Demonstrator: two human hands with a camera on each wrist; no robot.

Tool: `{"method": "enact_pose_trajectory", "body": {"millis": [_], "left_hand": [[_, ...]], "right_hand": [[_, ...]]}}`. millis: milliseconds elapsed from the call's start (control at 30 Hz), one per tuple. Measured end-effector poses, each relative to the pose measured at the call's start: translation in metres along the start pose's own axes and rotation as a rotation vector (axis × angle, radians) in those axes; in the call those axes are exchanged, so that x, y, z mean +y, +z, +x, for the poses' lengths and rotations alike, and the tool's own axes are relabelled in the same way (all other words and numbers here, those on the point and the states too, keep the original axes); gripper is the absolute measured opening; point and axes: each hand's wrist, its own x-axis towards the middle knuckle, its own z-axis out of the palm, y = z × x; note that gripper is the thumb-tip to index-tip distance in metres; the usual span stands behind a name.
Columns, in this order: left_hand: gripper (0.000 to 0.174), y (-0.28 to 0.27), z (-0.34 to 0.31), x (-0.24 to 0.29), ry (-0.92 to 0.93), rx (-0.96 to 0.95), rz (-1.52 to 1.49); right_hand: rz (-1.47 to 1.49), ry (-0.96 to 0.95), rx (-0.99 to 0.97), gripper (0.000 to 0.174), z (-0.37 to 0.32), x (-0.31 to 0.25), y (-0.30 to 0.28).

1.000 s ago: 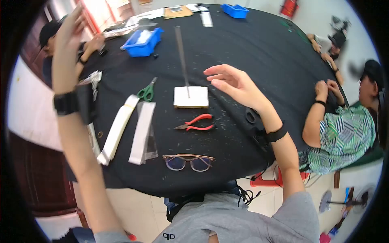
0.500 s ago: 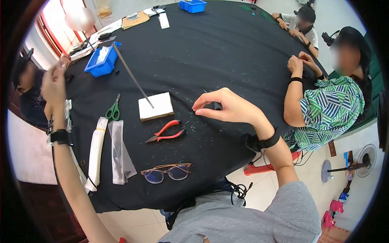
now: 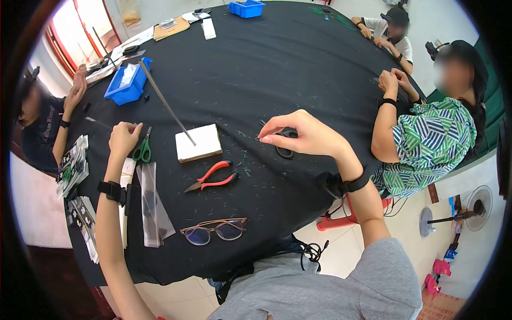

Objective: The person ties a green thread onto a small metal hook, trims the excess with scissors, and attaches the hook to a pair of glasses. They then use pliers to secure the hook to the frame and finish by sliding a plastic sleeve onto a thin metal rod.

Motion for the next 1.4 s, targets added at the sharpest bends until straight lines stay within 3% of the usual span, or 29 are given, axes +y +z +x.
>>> {"method": "enact_pose_trajectory", "body": {"millis": [33, 100, 133, 233, 300, 433, 500, 533, 700, 767, 933, 1167, 1300, 1400], "left_hand": [[0.027, -0.004, 0.000, 0.002, -0.004, 0.002, 0.000], [0.029, -0.012, -0.001, 0.006, -0.214, -0.237, -0.336], [0.029, -0.012, -0.002, 0.004, -0.218, -0.237, -0.338], [0.029, -0.005, -0.002, -0.008, -0.197, -0.244, -0.453], [0.027, 0.002, 0.002, -0.025, -0.006, -0.202, -0.486], [0.037, 0.004, -0.001, -0.043, 0.096, -0.176, -0.268], [0.045, 0.012, -0.007, -0.049, -0.021, -0.088, -0.055], [0.054, -0.002, -0.007, -0.039, -0.168, -0.330, -0.017], [0.061, 0.014, -0.012, -0.060, -0.148, -0.375, -0.035], [0.062, 0.017, -0.007, -0.069, -0.165, -0.413, -0.031], [0.053, -0.002, 0.002, -0.072, 0.079, -0.437, -0.060], [0.055, -0.010, 0.003, -0.081, 0.131, -0.262, -0.197], [0.048, -0.030, 0.007, -0.066, 0.243, -0.123, -0.226], [0.042, -0.067, 0.000, -0.023, 0.310, -0.018, -0.307]], "right_hand": [[-0.001, -0.003, -0.003, 0.017, 0.001, 0.000, -0.001], [0.008, 0.045, 0.002, 0.017, 0.003, 0.002, -0.005], [0.009, 0.043, 0.025, 0.018, 0.003, 0.006, -0.005], [-0.011, 0.053, 0.057, 0.022, 0.008, 0.008, -0.011], [-0.054, 0.058, 0.076, 0.020, 0.011, 0.015, -0.019], [0.046, 0.180, 0.157, 0.022, 0.021, 0.045, -0.040], [0.008, 0.248, 0.201, 0.023, 0.028, 0.062, -0.058], [-0.013, 0.331, 0.246, 0.023, 0.031, 0.070, -0.066], [-0.122, 0.613, 0.335, 0.025, 0.053, 0.110, -0.098], [-0.195, 0.657, 0.284, 0.026, 0.066, 0.133, -0.105], [-0.436, 0.825, 0.143, 0.032, 0.095, 0.182, -0.111], [-0.606, 0.994, 0.279, 0.050, 0.118, 0.208, -0.088], [-0.572, 1.044, 0.392, 0.039, 0.124, 0.211, -0.077], [-0.533, 1.083, 0.474, 0.032, 0.125, 0.210, -0.073]]}}
